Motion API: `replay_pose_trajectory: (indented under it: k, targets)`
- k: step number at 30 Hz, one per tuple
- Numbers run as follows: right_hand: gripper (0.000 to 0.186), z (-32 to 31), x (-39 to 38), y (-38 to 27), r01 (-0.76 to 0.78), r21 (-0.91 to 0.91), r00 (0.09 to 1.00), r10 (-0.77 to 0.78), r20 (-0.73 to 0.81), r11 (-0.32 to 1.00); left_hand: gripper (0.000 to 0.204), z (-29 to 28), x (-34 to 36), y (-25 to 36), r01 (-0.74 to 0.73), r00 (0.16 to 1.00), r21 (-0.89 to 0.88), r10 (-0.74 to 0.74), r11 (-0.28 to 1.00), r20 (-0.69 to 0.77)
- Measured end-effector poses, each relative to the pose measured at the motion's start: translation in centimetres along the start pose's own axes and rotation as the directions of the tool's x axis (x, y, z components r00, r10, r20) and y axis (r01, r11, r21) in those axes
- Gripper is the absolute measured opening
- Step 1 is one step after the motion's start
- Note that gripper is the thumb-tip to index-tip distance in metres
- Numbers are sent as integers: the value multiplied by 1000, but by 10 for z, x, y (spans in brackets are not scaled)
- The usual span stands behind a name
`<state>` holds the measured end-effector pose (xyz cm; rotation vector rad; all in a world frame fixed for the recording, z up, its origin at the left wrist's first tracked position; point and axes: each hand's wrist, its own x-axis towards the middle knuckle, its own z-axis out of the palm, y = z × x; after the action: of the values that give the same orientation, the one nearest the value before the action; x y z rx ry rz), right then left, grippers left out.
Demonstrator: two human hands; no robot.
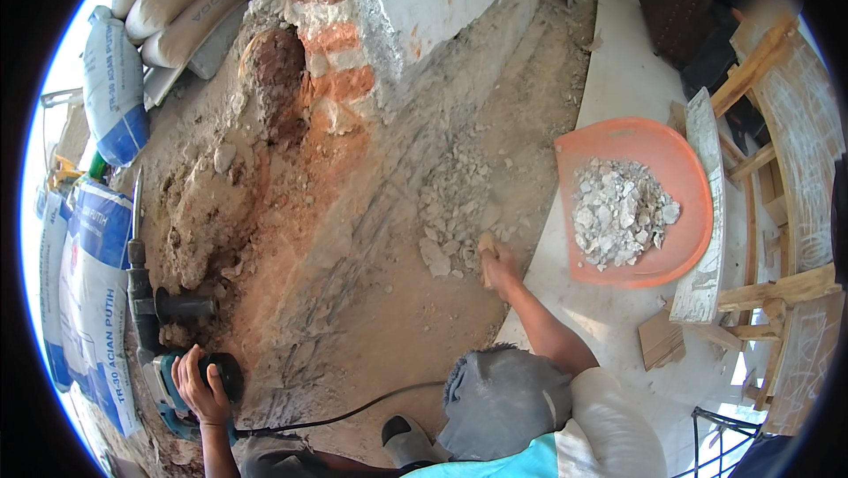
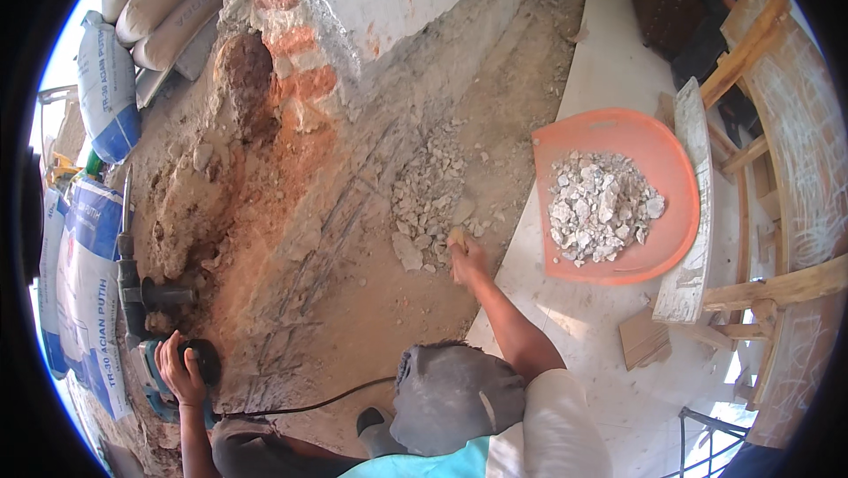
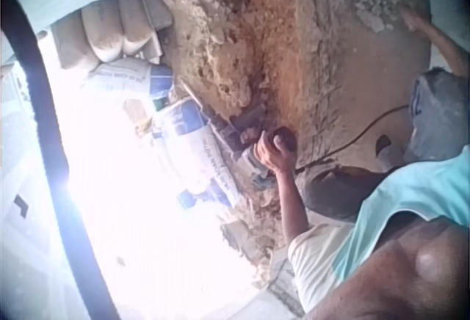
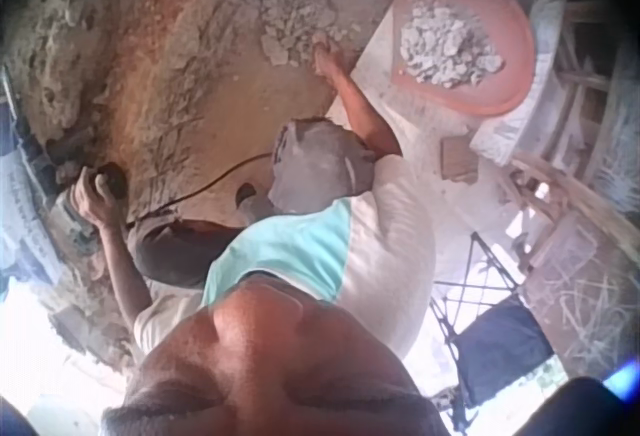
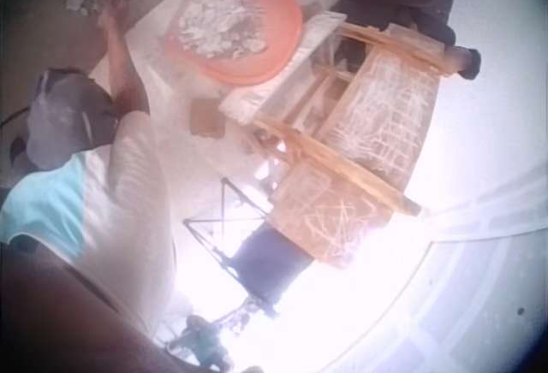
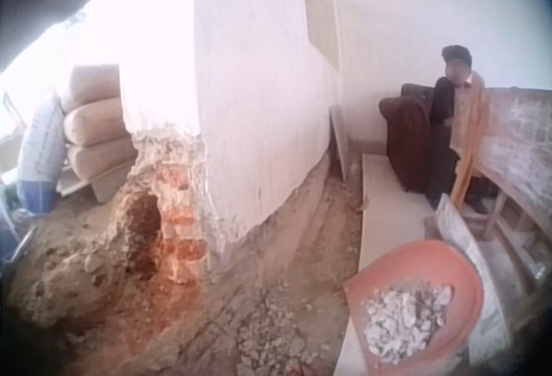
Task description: The person uses a trowel to move concrete debris into a basin and then operates a jackhammer to break up a floor surface near an exposed brick wall.
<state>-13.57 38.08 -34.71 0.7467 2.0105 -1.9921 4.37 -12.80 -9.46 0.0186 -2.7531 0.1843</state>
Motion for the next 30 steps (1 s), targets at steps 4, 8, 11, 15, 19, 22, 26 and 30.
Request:
replay_pose_trajectory:
  k: [4, 8, 11, 15, 19, 22, 26, 30]
  targets:
    - [35, -1, -2, 11, 47, 51, 996, -51, 79, 998, 45, 1, 1, 2, 2, 1000, -5, -2, 1000, -13]
    - [38, -6, -6, 11, -6, 158, 991, -15, 132, 987, 44, 2, 2, 2, -7, 1000, -3, 7, 1000, -15]
    - [38, -14, -22, 3, -61, 227, 994, 38, 103, 972, 44, 3, -1, -1, -6, 1000, 6, 6, 1000, -9]
    - [40, -44, -35, -8, -53, 267, 997, 36, 67, 962, 44, 4, -1, -1, -2, 1000, 4, 2, 1000, -5]
    - [42, -88, -55, -38, -17, 352, 998, 36, -48, 936, 44, 1, -4, -2, 1, 1000, 16, -1, 1000, -5]
    - [39, -142, -49, -41, 92, 443, 985, -18, -170, 892, 43, 2, -3, 0, 10, 1000, 15, -10, 1000, 7]
    - [37, -194, -45, -60, 215, 654, 968, -70, -241, 725, 43, 2, -3, 2, -8, 1000, 18, 8, 1000, -11]
    - [35, -178, -54, -57, 52, 265, 983, -4, -182, 963, 43, 3, -3, -3, -1, 1000, 24, 1, 1000, 3]
